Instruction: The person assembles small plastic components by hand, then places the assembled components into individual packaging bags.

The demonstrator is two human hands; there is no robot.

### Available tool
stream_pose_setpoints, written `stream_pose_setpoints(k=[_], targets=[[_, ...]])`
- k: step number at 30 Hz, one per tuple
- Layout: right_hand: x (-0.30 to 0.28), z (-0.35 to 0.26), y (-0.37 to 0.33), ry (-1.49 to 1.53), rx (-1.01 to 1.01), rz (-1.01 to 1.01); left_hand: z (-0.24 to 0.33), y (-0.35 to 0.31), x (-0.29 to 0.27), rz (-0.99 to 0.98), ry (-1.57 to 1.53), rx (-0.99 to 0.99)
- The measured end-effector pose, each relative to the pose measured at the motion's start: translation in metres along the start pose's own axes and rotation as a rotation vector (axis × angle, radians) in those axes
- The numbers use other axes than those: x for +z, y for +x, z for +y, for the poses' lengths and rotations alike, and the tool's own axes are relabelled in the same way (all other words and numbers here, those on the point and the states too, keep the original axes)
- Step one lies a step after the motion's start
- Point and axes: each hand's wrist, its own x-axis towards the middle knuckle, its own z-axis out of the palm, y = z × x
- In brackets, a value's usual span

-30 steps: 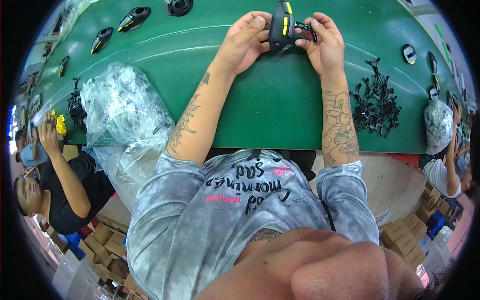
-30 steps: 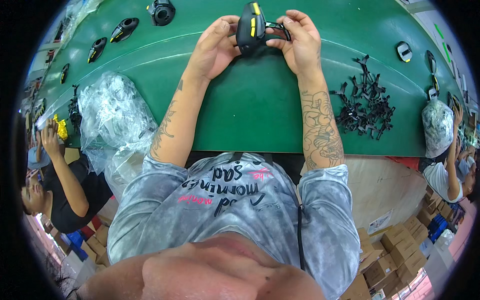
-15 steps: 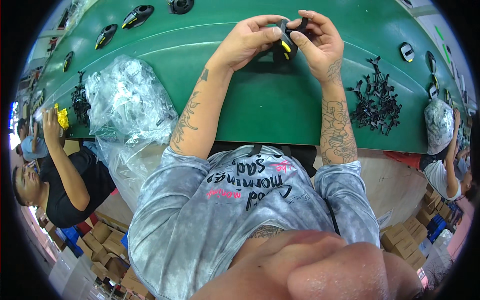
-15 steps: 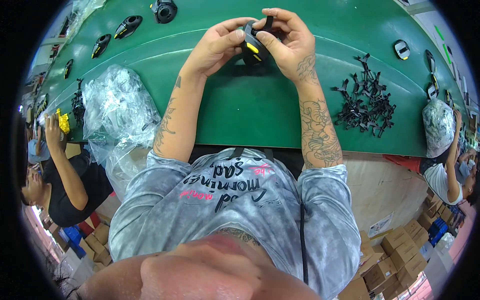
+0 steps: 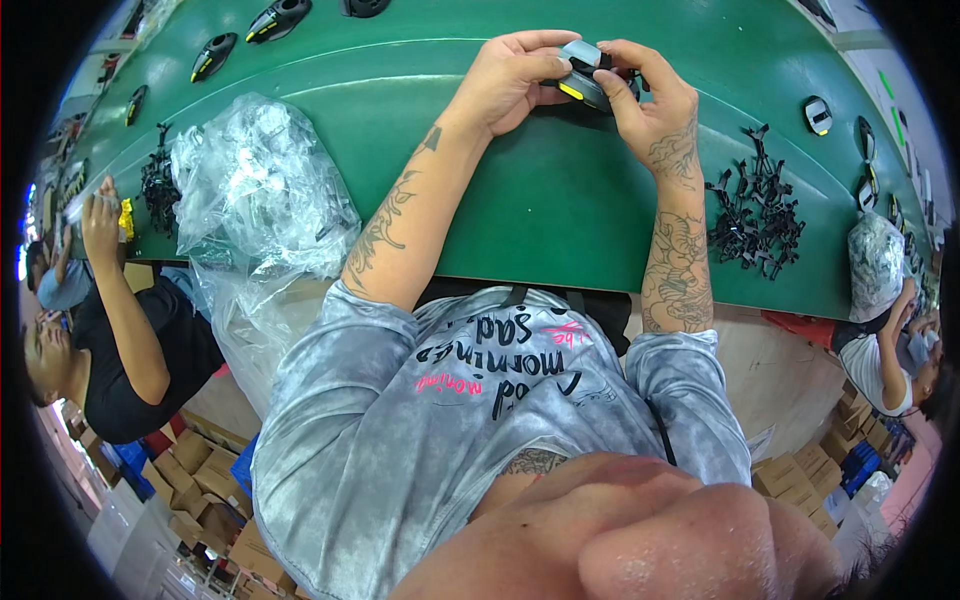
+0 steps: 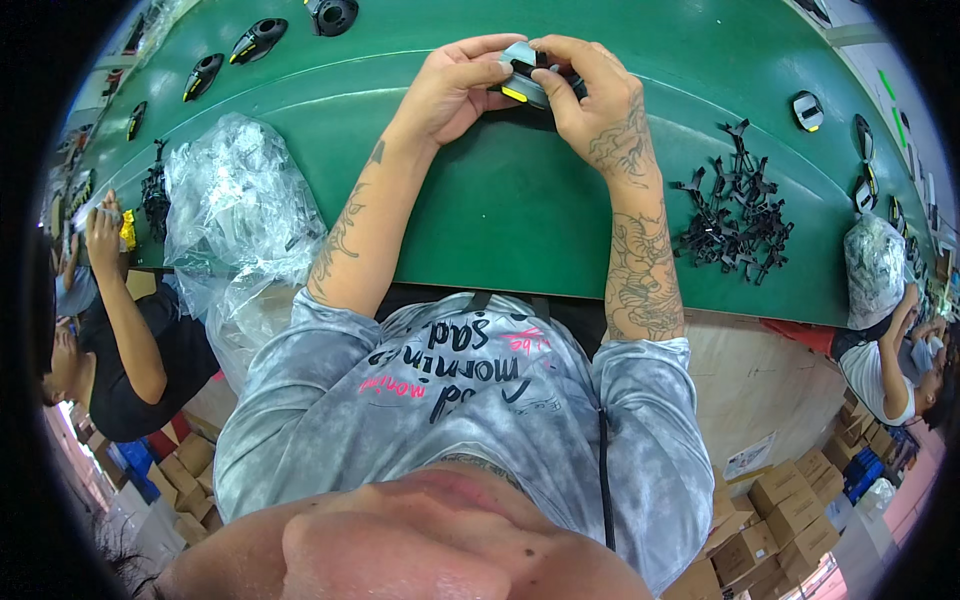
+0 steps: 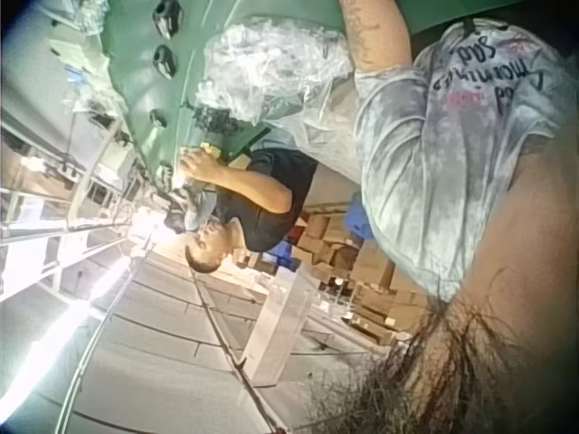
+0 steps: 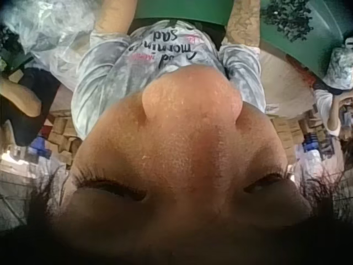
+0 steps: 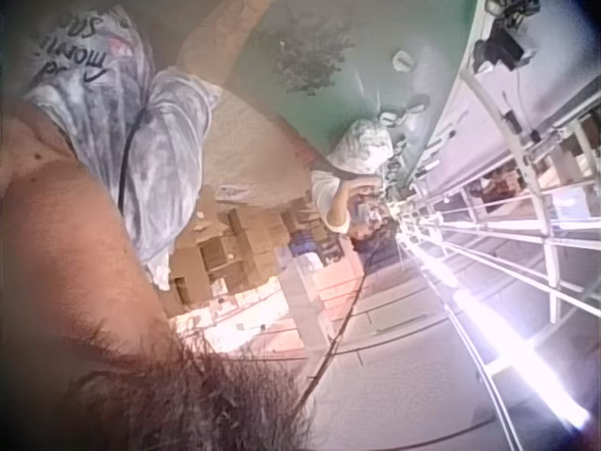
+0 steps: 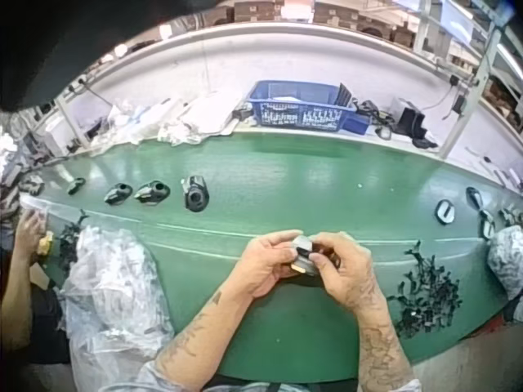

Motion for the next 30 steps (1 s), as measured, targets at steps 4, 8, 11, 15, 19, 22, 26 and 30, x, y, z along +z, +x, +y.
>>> stream_pose_setpoints(k=[4, 8, 11, 15, 19, 22, 26, 30], targets=[[0.009, 0.014, 0.0, 0.328, 0.249, 0.146, -0.005, 0.0, 0.008, 0.012, 0.0, 0.018], [0.004, 0.003, 0.0, -0.007, 0.01, 0.074, -0.003, 0.001, 0.006, 0.067, 0.182, 0.109], [0.013, -0.006, 0.003, -0.041, -0.202, 0.047, -0.005, 0.002, 0.008, 0.102, 0.27, 0.092], [0.012, 0.026, -0.003, 0.314, 0.183, 0.225, -0.007, 0.005, 0.01, 0.088, 0.28, 0.093], [-0.005, 0.04, -0.003, 0.82, 0.393, 0.24, -0.006, 0.006, 0.008, 0.064, 0.178, 0.08], [0.006, 0.032, -0.004, 0.936, 0.487, 0.16, -0.008, 0.004, 0.007, 0.062, 0.159, 0.104], [0.013, 0.027, -0.004, 0.673, 0.465, 0.172, -0.008, 0.003, 0.01, 0.089, 0.195, 0.126], [0.014, 0.03, -0.005, 0.864, 0.472, 0.175, -0.006, 0.002, 0.014, 0.09, 0.194, 0.1]])
